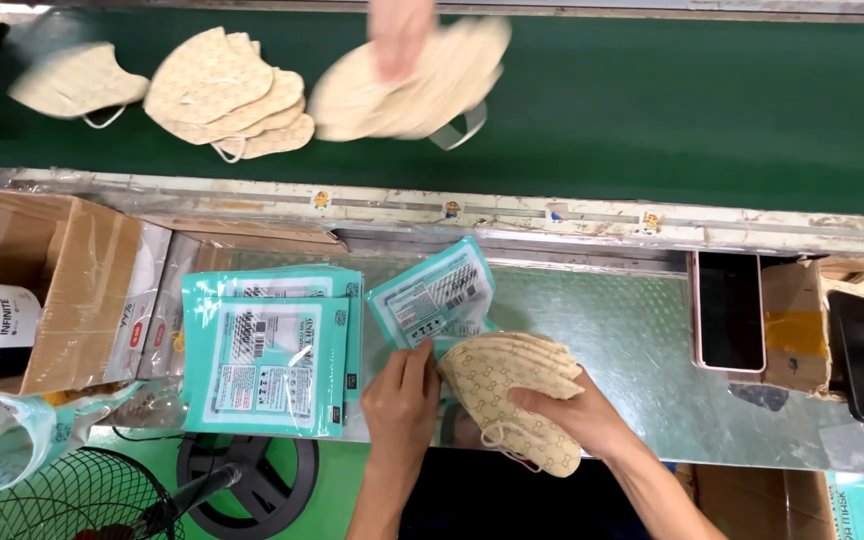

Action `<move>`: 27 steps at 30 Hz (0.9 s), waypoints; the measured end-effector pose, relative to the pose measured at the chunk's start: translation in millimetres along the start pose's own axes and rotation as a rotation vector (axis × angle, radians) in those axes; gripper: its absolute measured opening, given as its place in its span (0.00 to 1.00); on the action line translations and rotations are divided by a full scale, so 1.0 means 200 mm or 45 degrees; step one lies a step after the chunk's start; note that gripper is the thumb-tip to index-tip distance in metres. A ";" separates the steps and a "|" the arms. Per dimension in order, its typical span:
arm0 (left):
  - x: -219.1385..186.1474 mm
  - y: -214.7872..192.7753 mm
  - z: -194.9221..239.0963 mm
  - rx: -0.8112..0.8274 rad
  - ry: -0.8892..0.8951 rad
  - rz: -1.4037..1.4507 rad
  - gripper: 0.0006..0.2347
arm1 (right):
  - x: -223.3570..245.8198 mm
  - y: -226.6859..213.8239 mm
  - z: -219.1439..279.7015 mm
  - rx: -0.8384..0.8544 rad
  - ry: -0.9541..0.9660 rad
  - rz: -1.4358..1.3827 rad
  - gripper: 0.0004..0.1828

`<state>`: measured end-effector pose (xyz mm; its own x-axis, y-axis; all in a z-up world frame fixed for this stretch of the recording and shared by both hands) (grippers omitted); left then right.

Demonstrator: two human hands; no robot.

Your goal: Packing face masks into plastic bags and organizing them on a conveyor belt.

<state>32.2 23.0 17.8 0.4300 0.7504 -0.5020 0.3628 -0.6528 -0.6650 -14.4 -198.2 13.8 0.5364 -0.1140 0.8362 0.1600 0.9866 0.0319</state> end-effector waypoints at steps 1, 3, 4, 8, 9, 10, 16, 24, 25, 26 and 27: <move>-0.01 -0.01 -0.03 -0.022 0.021 -0.054 0.13 | 0.01 0.00 0.00 -0.041 0.024 0.057 0.33; -0.05 -0.01 -0.04 -0.035 0.020 -0.023 0.13 | 0.00 -0.05 -0.01 -0.053 0.039 0.010 0.33; -0.06 -0.01 -0.05 -0.048 0.020 0.009 0.12 | -0.01 -0.07 -0.01 -0.064 0.054 -0.038 0.32; -0.12 -0.06 -0.13 -0.087 0.054 0.000 0.12 | 0.03 -0.12 -0.01 -0.022 -0.088 0.036 0.30; -0.14 -0.08 -0.15 -0.152 0.106 -0.005 0.11 | 0.06 -0.13 0.00 0.013 -0.133 0.121 0.28; -0.16 -0.10 -0.17 -0.217 0.158 -0.010 0.10 | 0.09 -0.13 0.01 0.049 -0.178 0.207 0.26; -0.14 -0.07 -0.13 -0.187 0.159 -0.131 0.10 | 0.05 -0.25 -0.04 0.176 -0.250 0.542 0.21; -0.19 0.10 0.03 -0.036 0.160 -0.022 0.12 | -0.01 -0.15 -0.02 -0.202 -0.210 0.418 0.19; -0.19 0.11 0.04 -0.030 0.159 -0.033 0.12 | -0.07 -0.14 -0.03 -0.250 -0.281 0.318 0.21; -0.19 0.12 0.04 -0.031 0.158 -0.031 0.12 | -0.11 -0.13 -0.02 -0.251 -0.281 0.320 0.21; -0.20 0.12 0.03 -0.031 0.212 -0.063 0.11 | -0.16 -0.12 -0.02 -0.162 -0.189 0.235 0.25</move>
<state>18.0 -22.3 18.4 0.5415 0.7554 -0.3691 0.4058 -0.6193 -0.6721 -31.9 -218.3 -15.5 0.4404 0.0937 0.8929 0.1790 0.9654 -0.1895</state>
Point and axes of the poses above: each hand's wrist, its own z-axis away from the middle knuckle, its own y-axis out of the palm, x = y × z, the point moved 1 cm from there along -z, towards the middle knuckle, and after that the axes turned 10 degrees about -x, right-handed, at the moved point
